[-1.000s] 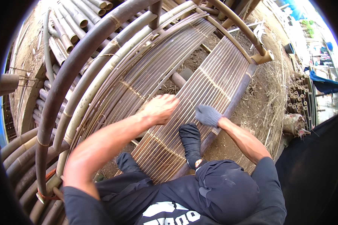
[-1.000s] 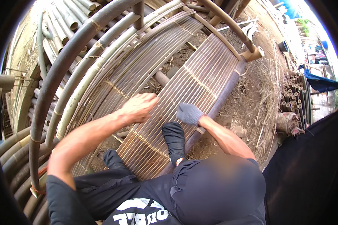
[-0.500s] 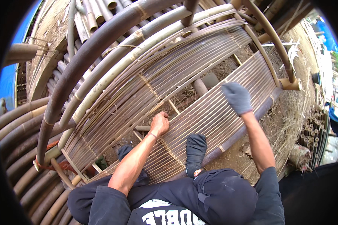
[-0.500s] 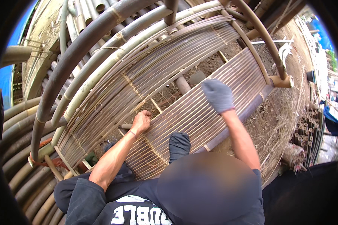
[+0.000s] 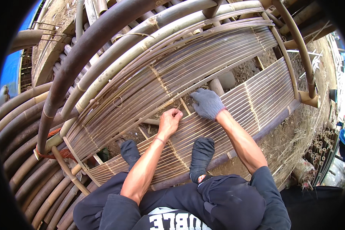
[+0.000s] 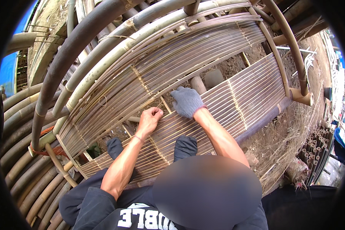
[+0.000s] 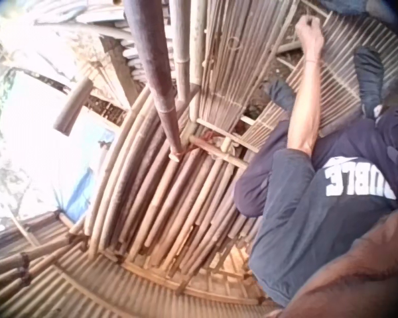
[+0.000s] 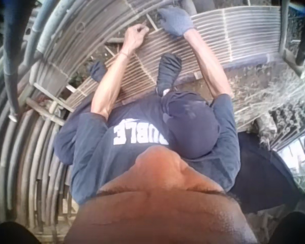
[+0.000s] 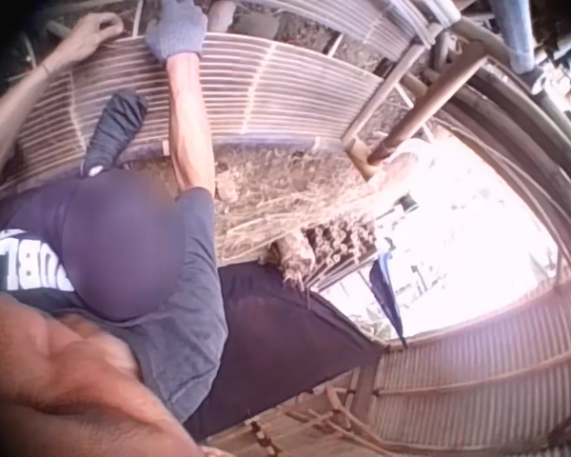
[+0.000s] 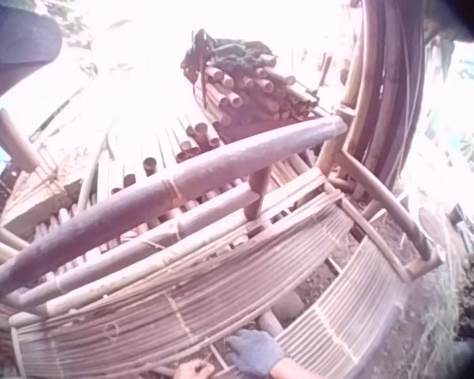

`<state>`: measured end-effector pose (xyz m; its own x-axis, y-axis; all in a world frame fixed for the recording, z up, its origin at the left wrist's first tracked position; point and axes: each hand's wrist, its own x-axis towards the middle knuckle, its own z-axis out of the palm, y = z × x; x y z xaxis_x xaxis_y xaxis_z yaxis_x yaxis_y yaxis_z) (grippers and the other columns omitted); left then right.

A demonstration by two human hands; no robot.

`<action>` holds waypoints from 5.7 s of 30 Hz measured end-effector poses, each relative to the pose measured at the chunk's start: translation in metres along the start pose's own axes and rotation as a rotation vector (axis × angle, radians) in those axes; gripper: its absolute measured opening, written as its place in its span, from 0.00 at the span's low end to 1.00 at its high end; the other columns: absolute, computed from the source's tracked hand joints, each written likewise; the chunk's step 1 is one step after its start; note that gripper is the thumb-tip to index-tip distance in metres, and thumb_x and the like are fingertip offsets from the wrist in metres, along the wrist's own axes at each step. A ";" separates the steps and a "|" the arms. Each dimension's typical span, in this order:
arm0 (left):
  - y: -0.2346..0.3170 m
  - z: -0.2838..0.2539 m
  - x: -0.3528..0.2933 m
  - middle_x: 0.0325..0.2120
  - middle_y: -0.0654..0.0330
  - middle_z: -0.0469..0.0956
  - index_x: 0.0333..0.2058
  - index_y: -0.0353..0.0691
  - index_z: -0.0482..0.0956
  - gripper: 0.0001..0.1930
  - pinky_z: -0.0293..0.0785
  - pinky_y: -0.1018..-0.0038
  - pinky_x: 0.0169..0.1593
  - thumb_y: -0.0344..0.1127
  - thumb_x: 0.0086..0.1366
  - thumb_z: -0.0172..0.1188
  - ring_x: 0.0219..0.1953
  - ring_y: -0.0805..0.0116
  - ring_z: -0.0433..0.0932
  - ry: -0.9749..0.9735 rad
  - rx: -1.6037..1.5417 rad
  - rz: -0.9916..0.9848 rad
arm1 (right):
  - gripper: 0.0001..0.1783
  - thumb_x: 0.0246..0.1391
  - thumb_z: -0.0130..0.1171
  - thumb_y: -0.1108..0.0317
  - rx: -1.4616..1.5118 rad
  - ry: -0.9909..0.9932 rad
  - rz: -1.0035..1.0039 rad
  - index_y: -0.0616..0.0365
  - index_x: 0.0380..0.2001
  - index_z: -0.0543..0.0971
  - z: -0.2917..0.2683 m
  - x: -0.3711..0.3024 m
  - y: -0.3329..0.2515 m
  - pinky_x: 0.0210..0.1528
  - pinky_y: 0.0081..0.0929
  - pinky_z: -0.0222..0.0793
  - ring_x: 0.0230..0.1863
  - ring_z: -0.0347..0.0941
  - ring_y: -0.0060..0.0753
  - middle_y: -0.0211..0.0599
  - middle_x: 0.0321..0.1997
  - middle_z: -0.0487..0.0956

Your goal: The person weaves thin bamboo strips into the frame of a bamboo chair. They interlace the strips through the existing structure, occasionally adjusting the position of the strips and the chair frame to continue the weaving process.

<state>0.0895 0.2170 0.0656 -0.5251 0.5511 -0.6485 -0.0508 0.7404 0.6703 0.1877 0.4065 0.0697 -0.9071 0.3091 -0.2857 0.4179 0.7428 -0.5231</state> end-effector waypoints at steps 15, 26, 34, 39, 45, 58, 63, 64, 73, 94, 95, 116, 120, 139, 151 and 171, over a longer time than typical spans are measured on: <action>0.007 -0.010 -0.001 0.44 0.59 0.78 0.54 0.34 0.76 0.32 0.73 0.72 0.50 0.40 0.52 0.74 0.44 0.70 0.74 -0.363 -0.006 0.107 | 0.11 0.62 0.54 0.68 1.265 0.460 0.442 0.62 0.28 0.81 -0.057 -0.197 0.024 0.64 0.39 0.70 0.53 0.76 0.40 0.48 0.49 0.82; 0.159 -0.092 0.004 0.39 0.42 0.81 0.40 0.32 0.79 0.15 0.77 0.57 0.52 0.36 0.60 0.53 0.45 0.49 0.81 -0.514 1.120 0.289 | 0.22 0.66 0.47 0.58 2.140 0.440 -0.093 0.61 0.27 0.83 -0.105 -0.136 0.013 0.49 0.36 0.73 0.23 0.69 0.24 0.43 0.49 0.83; 0.179 -0.104 -0.031 0.51 0.46 0.75 0.53 0.34 0.73 0.23 0.71 0.60 0.61 0.36 0.60 0.60 0.56 0.49 0.73 -0.334 0.942 0.664 | 0.25 0.62 0.44 0.56 -0.081 -0.258 0.336 0.63 0.29 0.84 -0.067 -0.122 0.015 0.46 0.52 0.76 0.38 0.81 0.60 0.59 0.34 0.82; 0.077 -0.010 -0.018 0.53 0.44 0.73 0.56 0.31 0.70 0.31 0.69 0.59 0.63 0.42 0.58 0.65 0.58 0.46 0.71 -0.459 0.694 0.925 | 0.19 0.58 0.49 0.58 -0.056 -0.291 0.235 0.59 0.30 0.84 -0.043 -0.145 -0.008 0.42 0.50 0.77 0.36 0.81 0.59 0.55 0.34 0.83; 0.040 0.017 -0.026 0.35 0.55 0.76 0.35 0.39 0.77 0.18 0.71 0.60 0.51 0.51 0.65 0.61 0.44 0.54 0.75 -0.532 0.786 1.052 | 0.19 0.59 0.47 0.55 0.161 -0.312 -0.032 0.57 0.30 0.80 -0.028 -0.163 -0.018 0.38 0.51 0.75 0.37 0.79 0.59 0.50 0.34 0.82; 0.067 0.058 -0.013 0.23 0.52 0.78 0.25 0.40 0.79 0.17 0.74 0.60 0.41 0.46 0.69 0.56 0.32 0.50 0.79 -0.565 0.826 0.999 | 0.26 0.62 0.45 0.48 0.484 -0.125 0.272 0.61 0.32 0.80 -0.011 -0.192 0.015 0.45 0.50 0.71 0.42 0.77 0.63 0.57 0.38 0.81; 0.106 0.056 0.012 0.39 0.55 0.75 0.36 0.41 0.80 0.15 0.71 0.59 0.49 0.47 0.61 0.65 0.44 0.55 0.75 -0.652 0.903 1.302 | 0.29 0.62 0.43 0.45 0.313 -0.218 0.527 0.60 0.39 0.81 -0.014 -0.252 0.038 0.53 0.47 0.70 0.48 0.76 0.60 0.55 0.42 0.81; 0.133 0.054 0.025 0.42 0.54 0.75 0.40 0.40 0.79 0.17 0.71 0.58 0.52 0.45 0.58 0.68 0.46 0.53 0.75 -0.518 0.746 1.446 | 0.30 0.62 0.42 0.45 0.273 -0.363 0.642 0.60 0.41 0.82 -0.020 -0.271 0.052 0.55 0.46 0.70 0.49 0.77 0.59 0.54 0.44 0.82; 0.385 -0.114 0.167 0.61 0.43 0.69 0.64 0.39 0.66 0.36 0.67 0.55 0.63 0.59 0.67 0.55 0.65 0.47 0.66 0.795 0.981 1.106 | 0.29 0.56 0.60 0.54 0.126 0.329 0.611 0.57 0.58 0.75 -0.025 -0.182 0.022 0.58 0.40 0.74 0.54 0.78 0.49 0.50 0.53 0.80; 0.401 -0.132 0.172 0.43 0.45 0.83 0.56 0.37 0.73 0.45 0.80 0.57 0.50 0.72 0.54 0.62 0.44 0.52 0.85 0.324 0.961 0.751 | 0.22 0.54 0.54 0.57 -0.637 -0.214 0.979 0.59 0.48 0.81 -0.234 -0.227 0.109 0.49 0.46 0.78 0.47 0.82 0.52 0.56 0.43 0.83; 0.399 -0.122 0.175 0.43 0.44 0.83 0.56 0.36 0.73 0.45 0.79 0.56 0.51 0.72 0.55 0.61 0.45 0.51 0.84 0.298 0.950 0.776 | 0.22 0.54 0.55 0.59 -0.668 -0.116 1.081 0.58 0.49 0.80 -0.247 -0.260 0.135 0.54 0.45 0.76 0.53 0.79 0.52 0.58 0.49 0.81; 0.334 0.225 0.073 0.58 0.45 0.70 0.58 0.33 0.69 0.28 0.65 0.62 0.66 0.35 0.61 0.64 0.61 0.49 0.69 -0.562 0.987 1.496 | 0.13 0.59 0.61 0.65 0.732 0.273 0.685 0.64 0.42 0.83 -0.227 -0.269 0.122 0.35 0.22 0.73 0.33 0.79 0.23 0.36 0.33 0.84; 0.304 0.268 0.067 0.39 0.47 0.80 0.47 0.36 0.75 0.12 0.80 0.60 0.43 0.35 0.69 0.53 0.37 0.48 0.81 -0.462 0.508 0.948 | 0.09 0.60 0.60 0.70 0.513 0.675 0.528 0.62 0.41 0.82 -0.294 -0.270 0.143 0.28 0.19 0.70 0.27 0.75 0.18 0.32 0.31 0.83; 0.241 0.289 0.218 0.45 0.42 0.79 0.52 0.26 0.75 0.24 0.71 0.66 0.52 0.32 0.57 0.58 0.47 0.55 0.78 -0.342 -0.130 0.018 | 0.18 0.50 0.57 0.62 -0.078 -0.641 0.219 0.58 0.41 0.86 -0.177 0.054 0.358 0.52 0.42 0.76 0.51 0.81 0.51 0.52 0.49 0.82; 0.269 0.261 0.156 0.27 0.61 0.83 0.36 0.34 0.85 0.12 0.72 0.71 0.37 0.38 0.63 0.63 0.30 0.73 0.76 -0.112 -0.030 0.086 | 0.18 0.52 0.63 0.52 -0.234 0.609 0.503 0.58 0.28 0.85 -0.232 -0.045 0.363 0.49 0.44 0.71 0.41 0.77 0.50 0.46 0.35 0.80; 0.285 0.252 0.154 0.29 0.69 0.81 0.37 0.37 0.84 0.12 0.69 0.82 0.39 0.39 0.63 0.69 0.33 0.82 0.73 -0.477 -0.213 0.077 | 0.18 0.59 0.56 0.56 0.559 0.003 0.406 0.56 0.45 0.82 -0.219 -0.088 0.299 0.48 0.37 0.75 0.45 0.80 0.42 0.46 0.44 0.82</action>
<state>0.2082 0.6101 0.0658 -0.0913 0.7514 -0.6535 -0.2254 0.6236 0.7486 0.3816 0.7314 0.1142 -0.6731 0.5006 -0.5444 0.6870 0.1507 -0.7109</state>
